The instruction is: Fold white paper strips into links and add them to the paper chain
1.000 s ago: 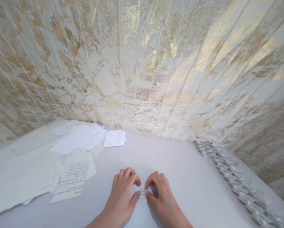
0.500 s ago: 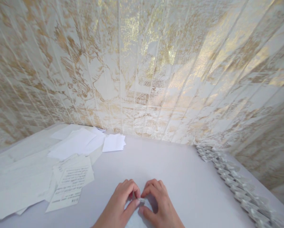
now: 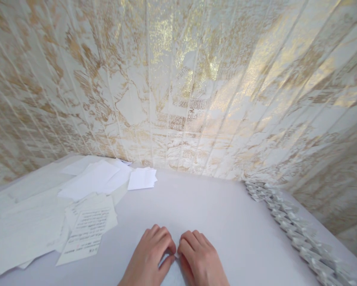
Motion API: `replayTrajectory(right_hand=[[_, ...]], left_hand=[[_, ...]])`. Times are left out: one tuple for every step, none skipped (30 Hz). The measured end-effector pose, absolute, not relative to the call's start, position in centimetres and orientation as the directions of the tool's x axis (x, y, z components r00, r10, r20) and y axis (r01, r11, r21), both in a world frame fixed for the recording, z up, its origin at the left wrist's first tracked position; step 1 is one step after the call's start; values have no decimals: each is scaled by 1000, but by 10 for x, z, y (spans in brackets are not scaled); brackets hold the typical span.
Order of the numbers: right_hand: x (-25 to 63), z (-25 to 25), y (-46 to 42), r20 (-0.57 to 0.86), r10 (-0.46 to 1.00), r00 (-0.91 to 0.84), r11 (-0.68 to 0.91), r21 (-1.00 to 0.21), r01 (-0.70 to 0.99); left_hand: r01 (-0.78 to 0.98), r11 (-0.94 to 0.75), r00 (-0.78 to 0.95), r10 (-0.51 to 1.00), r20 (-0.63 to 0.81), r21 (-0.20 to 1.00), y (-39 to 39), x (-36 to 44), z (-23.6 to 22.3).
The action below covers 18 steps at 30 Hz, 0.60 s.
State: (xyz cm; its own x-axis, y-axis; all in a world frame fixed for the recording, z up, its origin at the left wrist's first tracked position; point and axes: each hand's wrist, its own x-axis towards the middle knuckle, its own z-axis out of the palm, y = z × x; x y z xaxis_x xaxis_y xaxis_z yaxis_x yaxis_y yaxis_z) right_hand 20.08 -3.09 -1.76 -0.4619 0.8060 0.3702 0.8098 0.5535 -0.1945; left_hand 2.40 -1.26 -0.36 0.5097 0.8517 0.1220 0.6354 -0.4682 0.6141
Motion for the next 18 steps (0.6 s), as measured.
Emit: replayTrajectory(right_hand=[[201, -18, -31, 368, 816, -446, 545, -232, 806], [202, -18, -32, 366, 826, -429, 536, -273, 799], [203, -17, -32, 362, 835, -415, 528, -313, 790], [205, -16, -32, 352, 843, -407, 521, -349, 779], [207, -14, -32, 336, 851, -403, 514, -383, 768], [209, -11, -32, 312, 860, -403, 505, -415, 757], [210, -8, -31, 283, 871, -401, 490, -449, 748], [212, -6, -31, 251, 886, -390, 464, -488, 740], [213, -4, -31, 218, 903, -370, 428, -530, 732], [213, -2, -30, 186, 921, -343, 385, -571, 725], [213, -2, -30, 153, 937, -313, 339, -608, 718], [213, -1, -30, 125, 951, -284, 296, -637, 712], [212, -1, -29, 102, 961, -258, 260, -656, 708], [212, -2, -29, 85, 967, -239, 233, -666, 709], [211, -2, -29, 73, 972, -224, 214, -669, 712], [209, -2, -29, 65, 974, -216, 204, -668, 716], [208, -2, -29, 61, 975, -212, 198, -664, 721], [207, -3, -29, 58, 977, -206, 193, -659, 727]], left_hand=[[639, -481, 514, 848, 133, 600, -12, 23, -4], [639, -494, 518, 843, 145, 589, -11, 22, -5], [638, -507, 523, 838, 157, 580, -10, 22, -6], [633, -521, 530, 831, 170, 573, -10, 21, -7], [626, -536, 540, 822, 182, 567, -9, 20, -8], [620, -549, 547, 815, 193, 561, -9, 20, -9], [616, -558, 552, 810, 201, 557, -9, 19, -10], [615, -561, 553, 808, 204, 554, -9, 19, -9], [616, -560, 552, 809, 204, 554, -9, 19, -9], [620, -553, 548, 813, 198, 556, -9, 20, -8], [626, -541, 540, 820, 189, 561, -8, 21, -6], [633, -526, 530, 829, 176, 569, -8, 22, -4], [640, -506, 518, 840, 162, 578, -8, 23, -1], [649, -483, 500, 853, 148, 587, -8, 24, 1], [660, -458, 482, 866, 133, 595, -8, 26, 3], [670, -435, 463, 878, 120, 601, -8, 27, 5], [679, -416, 446, 888, 110, 605, -9, 29, 7], [687, -401, 431, 896, 103, 606, -10, 30, 8]])
